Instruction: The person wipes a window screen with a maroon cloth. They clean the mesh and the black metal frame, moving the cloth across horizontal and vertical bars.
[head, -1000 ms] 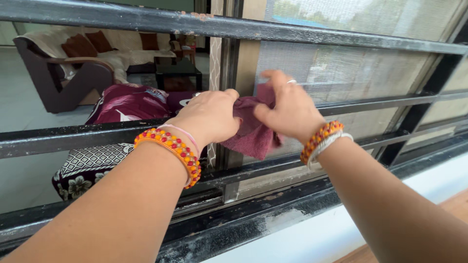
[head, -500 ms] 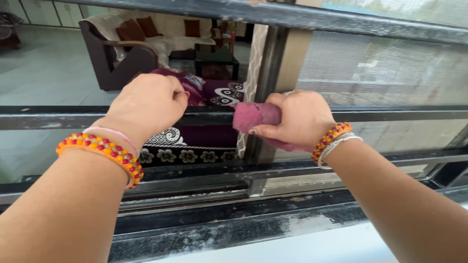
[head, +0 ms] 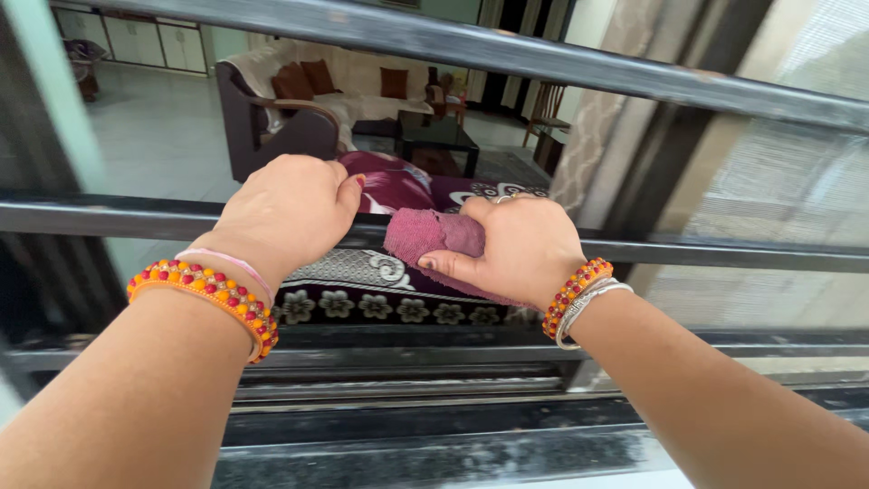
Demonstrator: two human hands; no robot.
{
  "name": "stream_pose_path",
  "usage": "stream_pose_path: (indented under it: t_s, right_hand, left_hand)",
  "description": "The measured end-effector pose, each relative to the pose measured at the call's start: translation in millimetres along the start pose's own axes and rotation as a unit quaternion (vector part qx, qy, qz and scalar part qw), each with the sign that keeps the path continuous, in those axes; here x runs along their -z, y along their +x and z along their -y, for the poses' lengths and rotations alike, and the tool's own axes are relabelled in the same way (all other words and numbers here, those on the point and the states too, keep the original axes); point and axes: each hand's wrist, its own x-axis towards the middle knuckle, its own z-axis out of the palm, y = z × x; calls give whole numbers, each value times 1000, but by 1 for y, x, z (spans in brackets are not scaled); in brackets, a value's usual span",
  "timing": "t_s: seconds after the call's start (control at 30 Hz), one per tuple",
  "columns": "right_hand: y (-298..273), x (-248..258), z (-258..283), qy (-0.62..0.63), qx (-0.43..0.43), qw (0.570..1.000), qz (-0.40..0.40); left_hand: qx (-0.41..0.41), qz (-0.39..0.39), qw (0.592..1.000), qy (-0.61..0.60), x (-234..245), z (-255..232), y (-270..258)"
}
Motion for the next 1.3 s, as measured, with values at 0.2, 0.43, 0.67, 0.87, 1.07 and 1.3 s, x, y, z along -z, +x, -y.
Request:
stream_pose_path:
  t_s: [0.2, 0.43, 0.67, 0.87, 1.07, 1.3]
  right_hand:
    - [50, -6, 102, 21, 21, 1000, -4]
    - [106, -17, 214, 80, 97, 989, -73]
    - [147, -22, 289, 99, 114, 987, -44]
    - [169, -34, 325, 127, 111, 982, -88]
    - [163, -46, 288, 211, 215, 943, -142]
    - [156, -36, 257, 360, 135, 923, -14]
  left_hand:
    - [13, -26, 1000, -6, 31, 94, -21]
    - [-122, -296, 946, -49, 46, 181, -57]
    - [-85, -332, 936, -82, 57, 235, -97]
    - [-62, -371, 920, -110, 59, 239, -107]
    - [-73, -363, 926, -73, 49, 226, -95]
    - [-21, -245, 969, -6, 59, 221, -93]
